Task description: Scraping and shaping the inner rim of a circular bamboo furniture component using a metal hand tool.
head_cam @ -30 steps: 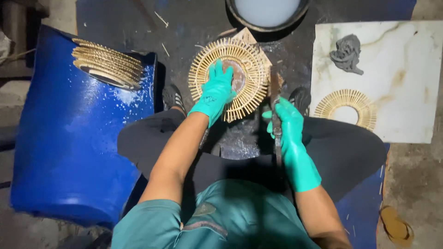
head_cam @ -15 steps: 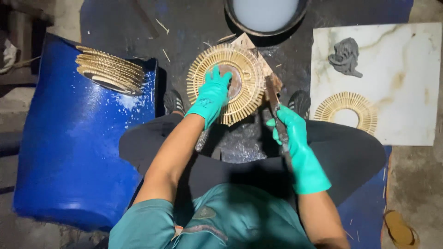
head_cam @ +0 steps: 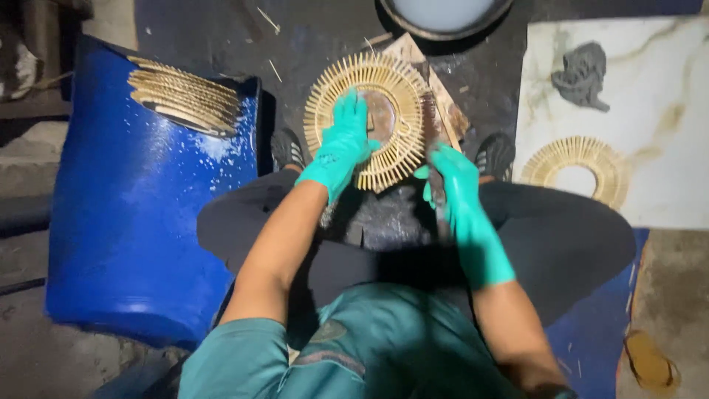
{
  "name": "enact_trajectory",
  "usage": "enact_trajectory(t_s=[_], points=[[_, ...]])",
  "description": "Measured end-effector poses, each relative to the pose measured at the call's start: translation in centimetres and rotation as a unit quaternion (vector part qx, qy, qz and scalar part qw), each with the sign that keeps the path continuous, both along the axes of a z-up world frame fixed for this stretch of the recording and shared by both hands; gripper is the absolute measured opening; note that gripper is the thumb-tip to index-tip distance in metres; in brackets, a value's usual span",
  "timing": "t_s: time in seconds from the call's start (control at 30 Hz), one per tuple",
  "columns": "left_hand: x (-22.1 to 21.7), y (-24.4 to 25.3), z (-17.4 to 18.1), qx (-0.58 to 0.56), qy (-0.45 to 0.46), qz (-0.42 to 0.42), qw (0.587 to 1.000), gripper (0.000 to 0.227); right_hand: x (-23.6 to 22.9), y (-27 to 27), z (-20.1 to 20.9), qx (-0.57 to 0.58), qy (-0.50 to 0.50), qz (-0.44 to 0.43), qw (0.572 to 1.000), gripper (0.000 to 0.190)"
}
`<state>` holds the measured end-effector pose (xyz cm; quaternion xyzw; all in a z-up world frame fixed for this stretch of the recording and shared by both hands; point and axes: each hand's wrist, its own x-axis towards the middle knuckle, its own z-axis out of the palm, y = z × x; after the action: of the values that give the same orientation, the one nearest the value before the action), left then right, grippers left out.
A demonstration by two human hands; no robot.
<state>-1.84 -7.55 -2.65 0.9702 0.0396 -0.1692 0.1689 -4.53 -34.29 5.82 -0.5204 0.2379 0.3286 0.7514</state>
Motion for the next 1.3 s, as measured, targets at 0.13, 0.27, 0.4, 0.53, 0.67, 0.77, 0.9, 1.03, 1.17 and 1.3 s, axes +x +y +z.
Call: enact_trajectory(t_s=[0.13, 0.27, 0.4, 0.53, 0.67, 0.77, 0.9, 1.03, 1.17, 1.3], points=[[1.0, -1.0, 2.6, 0.023, 0.033, -0.005, 0.999, 0.107, 0.8, -0.2, 1.9, -0.013, -0.008, 0.03, 0.999, 0.033], [0.8, -1.0, 2.2, 0.005, 0.08, 0.022, 0.997, 0.106, -0.5, -0.5, 4.7, -0.052, -0.008, -0.034, 0.998, 0.034], [0.5, -0.9, 2.2, -0.011, 0.05, 0.013, 0.999, 0.11, -1.1, -3.3, 2.5, -0.022, 0.018, -0.045, 0.999, 0.03], [1.5, -0.4, 3.5, -0.012, 0.05, 0.002, 0.999, 0.108, -0.5, -2.8, 3.3, 0.02, 0.024, -0.03, 0.999, 0.025], [1.0, -0.6, 3.0, -0.014, 0.046, 0.004, 0.999, 0.107, -1.2, -3.3, 3.0, 0.014, 0.014, -0.029, 0.999, 0.022], [1.6, -0.3, 2.7, -0.003, 0.048, 0.015, 0.999, 0.106, -1.0, -2.1, 3.9, -0.006, 0.011, -0.001, 1.0, 0.024], [0.5, -0.6, -0.2, 0.008, 0.025, 0.013, 1.0, 0.105, -2.2, -2.9, 3.1, 0.0, 0.012, -0.037, 0.999, 0.021], [1.0, -0.4, 1.6, -0.002, 0.013, 0.017, 1.0, 0.104, -1.8, -2.1, 4.0, -0.037, 0.037, -0.034, 0.998, 0.028], [1.3, -0.2, 2.4, -0.019, 0.012, 0.004, 1.0, 0.101, -1.6, -3.3, 1.9, -0.037, 0.05, -0.021, 0.998, 0.031], [1.1, -0.1, 0.7, -0.002, 0.016, 0.027, 1.0, 0.096, -2.1, -1.6, 4.0, -0.044, 0.009, -0.024, 0.999, 0.035]])
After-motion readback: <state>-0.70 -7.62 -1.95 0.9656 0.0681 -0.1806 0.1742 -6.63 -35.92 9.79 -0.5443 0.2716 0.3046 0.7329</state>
